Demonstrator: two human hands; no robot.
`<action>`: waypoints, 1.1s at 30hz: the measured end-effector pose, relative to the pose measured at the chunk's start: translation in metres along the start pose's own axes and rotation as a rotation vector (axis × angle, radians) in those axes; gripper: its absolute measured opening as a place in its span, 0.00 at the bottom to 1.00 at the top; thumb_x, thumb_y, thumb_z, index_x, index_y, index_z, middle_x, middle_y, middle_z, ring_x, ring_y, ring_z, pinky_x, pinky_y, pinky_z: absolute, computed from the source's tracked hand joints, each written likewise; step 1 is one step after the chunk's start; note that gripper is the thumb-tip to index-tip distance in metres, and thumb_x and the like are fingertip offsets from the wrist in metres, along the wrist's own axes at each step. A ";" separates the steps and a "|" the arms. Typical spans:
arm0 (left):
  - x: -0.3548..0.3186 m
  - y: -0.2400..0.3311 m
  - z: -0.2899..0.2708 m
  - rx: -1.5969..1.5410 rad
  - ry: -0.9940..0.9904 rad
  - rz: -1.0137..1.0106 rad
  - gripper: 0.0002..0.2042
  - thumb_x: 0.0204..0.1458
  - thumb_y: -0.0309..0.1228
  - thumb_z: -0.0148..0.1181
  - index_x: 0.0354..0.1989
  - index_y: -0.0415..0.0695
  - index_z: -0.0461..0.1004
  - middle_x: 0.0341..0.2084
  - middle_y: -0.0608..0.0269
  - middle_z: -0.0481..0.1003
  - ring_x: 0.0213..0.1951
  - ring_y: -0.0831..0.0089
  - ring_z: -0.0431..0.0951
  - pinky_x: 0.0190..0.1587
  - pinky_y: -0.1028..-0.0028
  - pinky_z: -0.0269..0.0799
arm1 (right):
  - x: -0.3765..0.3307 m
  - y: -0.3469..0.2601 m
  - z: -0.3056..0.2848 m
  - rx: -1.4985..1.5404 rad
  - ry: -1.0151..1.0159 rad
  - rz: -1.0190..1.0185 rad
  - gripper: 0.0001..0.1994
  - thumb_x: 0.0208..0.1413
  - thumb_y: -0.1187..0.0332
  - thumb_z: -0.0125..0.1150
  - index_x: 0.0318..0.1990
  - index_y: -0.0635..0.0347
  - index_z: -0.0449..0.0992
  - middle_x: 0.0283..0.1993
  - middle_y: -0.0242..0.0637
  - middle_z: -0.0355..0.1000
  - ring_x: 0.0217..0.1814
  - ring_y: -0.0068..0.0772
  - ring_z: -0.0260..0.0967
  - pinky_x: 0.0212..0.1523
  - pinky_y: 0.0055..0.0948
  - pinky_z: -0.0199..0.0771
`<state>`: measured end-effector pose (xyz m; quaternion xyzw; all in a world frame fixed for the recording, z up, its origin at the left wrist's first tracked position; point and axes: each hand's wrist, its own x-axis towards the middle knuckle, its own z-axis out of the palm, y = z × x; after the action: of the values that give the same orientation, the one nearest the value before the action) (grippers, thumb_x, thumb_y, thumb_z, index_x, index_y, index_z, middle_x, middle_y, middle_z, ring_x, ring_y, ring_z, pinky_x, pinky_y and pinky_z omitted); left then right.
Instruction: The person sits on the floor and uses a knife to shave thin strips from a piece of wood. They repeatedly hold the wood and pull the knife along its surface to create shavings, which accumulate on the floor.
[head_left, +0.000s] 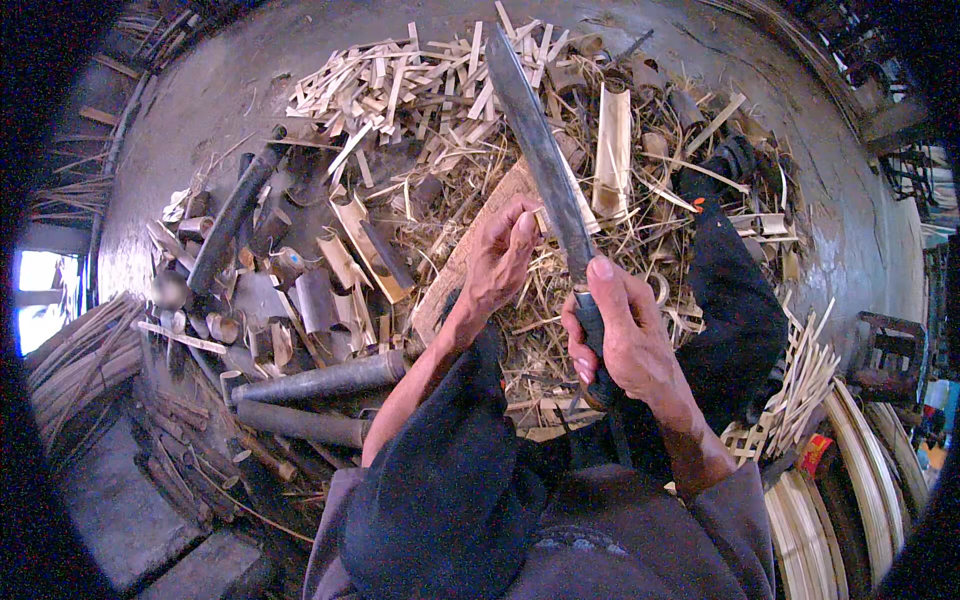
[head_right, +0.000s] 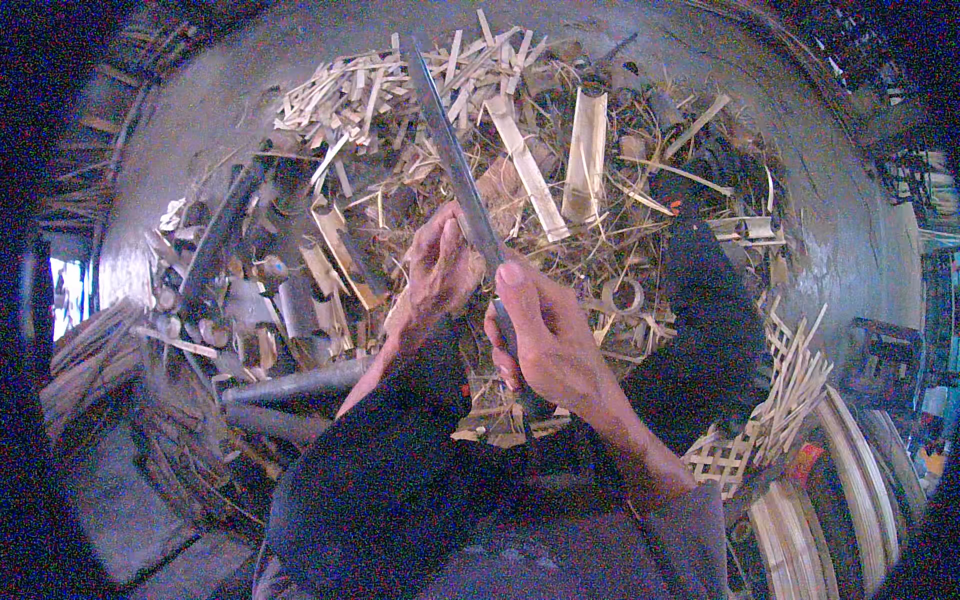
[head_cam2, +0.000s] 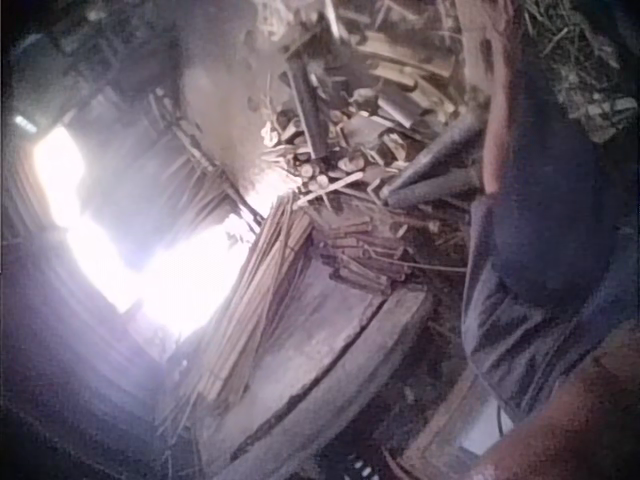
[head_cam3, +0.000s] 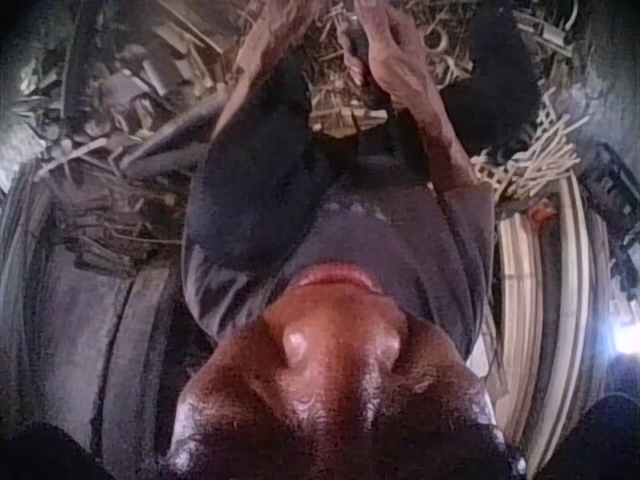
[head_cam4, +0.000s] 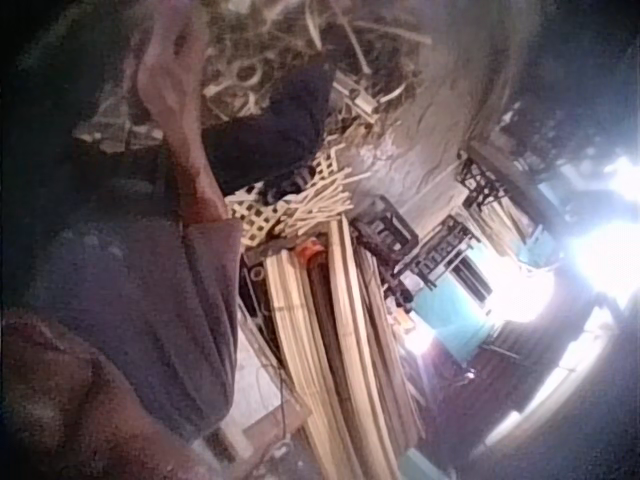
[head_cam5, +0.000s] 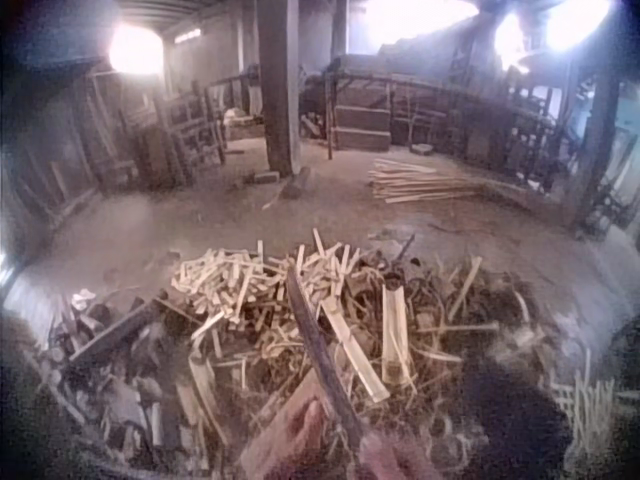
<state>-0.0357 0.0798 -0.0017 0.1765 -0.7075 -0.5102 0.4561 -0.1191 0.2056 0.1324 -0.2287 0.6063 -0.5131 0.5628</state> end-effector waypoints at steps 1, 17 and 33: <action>0.002 0.001 0.002 -0.084 -0.003 -0.040 0.13 0.63 0.39 0.43 0.41 0.42 0.68 0.20 0.78 0.58 0.23 0.86 0.55 0.26 0.83 0.52 | 0.000 0.001 -0.001 -0.005 0.009 -0.007 0.27 0.64 0.46 0.39 0.27 0.63 0.66 0.15 0.31 0.60 0.10 0.20 0.56 0.11 0.23 0.58; 0.012 0.023 0.001 -0.242 -0.067 -0.273 0.15 0.63 0.43 0.43 0.38 0.42 0.69 0.24 0.74 0.62 0.28 0.82 0.59 0.31 0.80 0.57 | 0.000 0.010 -0.004 -0.295 0.042 -0.204 0.25 0.66 0.54 0.38 0.66 0.54 0.54 0.21 0.25 0.59 0.15 0.14 0.54 0.16 0.17 0.57; -0.019 -0.036 -0.024 0.088 -0.057 0.054 0.18 0.57 0.36 0.50 0.55 0.43 0.64 0.46 0.56 0.72 0.46 0.63 0.72 0.48 0.65 0.70 | 0.010 0.015 0.000 -0.485 0.029 -0.280 0.21 0.65 0.58 0.42 0.64 0.47 0.60 0.17 0.41 0.65 0.17 0.29 0.63 0.23 0.33 0.66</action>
<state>-0.0142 0.0651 -0.0408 0.1626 -0.7465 -0.4706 0.4413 -0.1173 0.2027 0.1143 -0.4308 0.6818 -0.4290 0.4068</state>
